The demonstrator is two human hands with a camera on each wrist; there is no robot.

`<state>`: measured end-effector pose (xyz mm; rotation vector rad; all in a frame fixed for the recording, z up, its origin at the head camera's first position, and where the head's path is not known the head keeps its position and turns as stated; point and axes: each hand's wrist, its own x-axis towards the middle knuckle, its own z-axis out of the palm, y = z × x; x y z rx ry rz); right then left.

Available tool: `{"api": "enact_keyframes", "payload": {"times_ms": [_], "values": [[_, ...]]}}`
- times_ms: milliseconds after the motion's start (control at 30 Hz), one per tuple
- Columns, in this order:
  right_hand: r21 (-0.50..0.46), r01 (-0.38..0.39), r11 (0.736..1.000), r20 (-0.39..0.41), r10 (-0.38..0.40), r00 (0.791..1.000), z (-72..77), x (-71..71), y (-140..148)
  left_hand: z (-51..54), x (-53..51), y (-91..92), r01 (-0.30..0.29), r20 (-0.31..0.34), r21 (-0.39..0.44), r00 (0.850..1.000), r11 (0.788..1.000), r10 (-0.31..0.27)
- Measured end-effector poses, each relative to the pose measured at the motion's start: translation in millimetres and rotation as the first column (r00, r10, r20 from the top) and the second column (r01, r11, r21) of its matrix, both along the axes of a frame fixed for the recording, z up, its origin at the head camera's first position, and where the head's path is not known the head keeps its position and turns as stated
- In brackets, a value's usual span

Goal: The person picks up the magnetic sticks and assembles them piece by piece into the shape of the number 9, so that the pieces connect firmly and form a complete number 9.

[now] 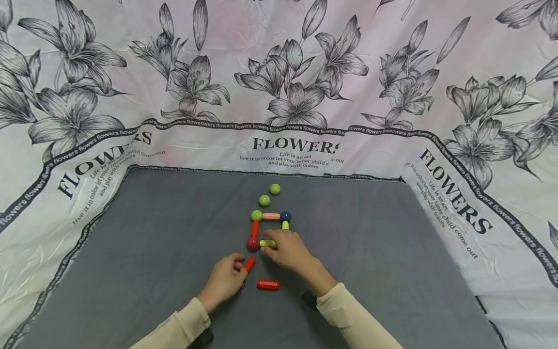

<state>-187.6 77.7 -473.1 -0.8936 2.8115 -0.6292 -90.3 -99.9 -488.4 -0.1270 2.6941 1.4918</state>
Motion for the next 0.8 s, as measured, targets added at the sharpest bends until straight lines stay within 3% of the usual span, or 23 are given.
{"api": "enact_keyframes", "payload": {"times_ms": [133, 333, 467, 633, 800], "values": [[0.007, -0.003, 1.0, -0.009, 0.003, 1.0, -2.1, -0.7, 1, -1.7, -1.2, 4.1, 0.039, -0.053, -0.147, 0.997, 0.988, -0.047], [0.019, -0.008, 1.0, -0.001, 0.008, 1.0, -3.8, -2.1, 1, -6.3, -3.8, 8.2, 0.041, -0.085, -0.232, 0.994, 0.972, -0.063], [0.028, -0.009, 1.0, 0.011, 0.009, 1.0, -3.4, -2.4, 2, -9.3, -6.0, 7.9, 0.042, -0.095, -0.217, 0.993, 0.975, -0.064], [0.016, -0.018, 1.0, 0.012, 0.018, 1.0, -1.7, -2.7, 1, -11.7, -6.9, 3.8, 0.024, -0.08, -0.136, 0.996, 0.99, -0.035], [-0.006, -0.023, 1.0, 0.016, 0.024, 1.0, 0.4, -2.2, 1, -6.4, -5.1, -1.7, 0.004, 0.011, -0.013, 1.0, 1.0, -0.004]]}}
